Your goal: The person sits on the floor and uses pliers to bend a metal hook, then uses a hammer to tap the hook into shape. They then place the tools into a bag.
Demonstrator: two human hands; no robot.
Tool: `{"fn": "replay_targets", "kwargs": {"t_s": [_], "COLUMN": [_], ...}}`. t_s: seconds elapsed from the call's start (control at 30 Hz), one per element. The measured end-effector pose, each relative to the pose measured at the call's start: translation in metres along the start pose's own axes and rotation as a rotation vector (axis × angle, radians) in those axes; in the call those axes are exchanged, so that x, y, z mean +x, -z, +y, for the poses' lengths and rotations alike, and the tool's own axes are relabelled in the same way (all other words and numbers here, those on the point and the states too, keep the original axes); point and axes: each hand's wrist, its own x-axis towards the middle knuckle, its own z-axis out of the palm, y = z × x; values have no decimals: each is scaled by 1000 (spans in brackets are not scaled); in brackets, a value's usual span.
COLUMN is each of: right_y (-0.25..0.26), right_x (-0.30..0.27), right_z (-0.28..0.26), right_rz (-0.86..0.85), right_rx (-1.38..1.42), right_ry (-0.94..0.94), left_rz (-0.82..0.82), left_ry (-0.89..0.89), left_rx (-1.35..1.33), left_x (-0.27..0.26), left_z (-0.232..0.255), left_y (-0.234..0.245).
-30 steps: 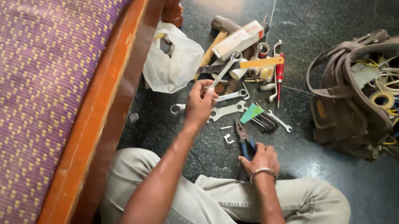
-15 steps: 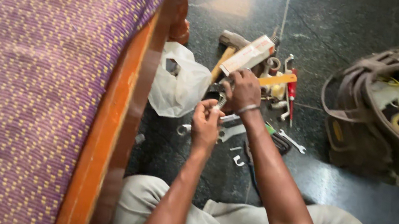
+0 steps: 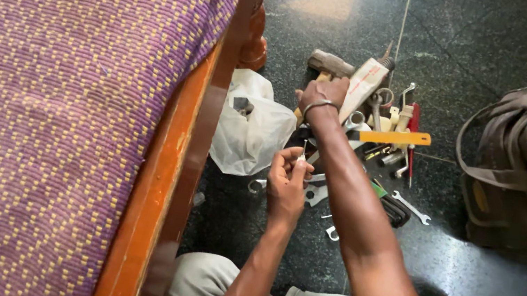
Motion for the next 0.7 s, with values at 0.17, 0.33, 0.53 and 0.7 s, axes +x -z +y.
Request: {"fn": "replay_targets", "kwargs": {"t_s": [0.17, 0.33, 0.53, 0.7], "right_y": [-8, -12, -1, 15], "right_x": [-14, -14, 3, 17], "right_z": [-15, -19, -15, 12], "right_rz": [115, 45, -14, -9], "right_rx": [-52, 56, 349, 702], "right_ry": [-193, -226, -380, -409], "left_rz": [9, 36, 133, 175], "left_ry": [-1, 7, -69, -78], "left_rx": [-52, -61, -137, -207], "left_x": [-2, -4, -4, -4], "left_z": [4, 8, 8, 7], "left_y": [-1, -1, -1, 1]}}
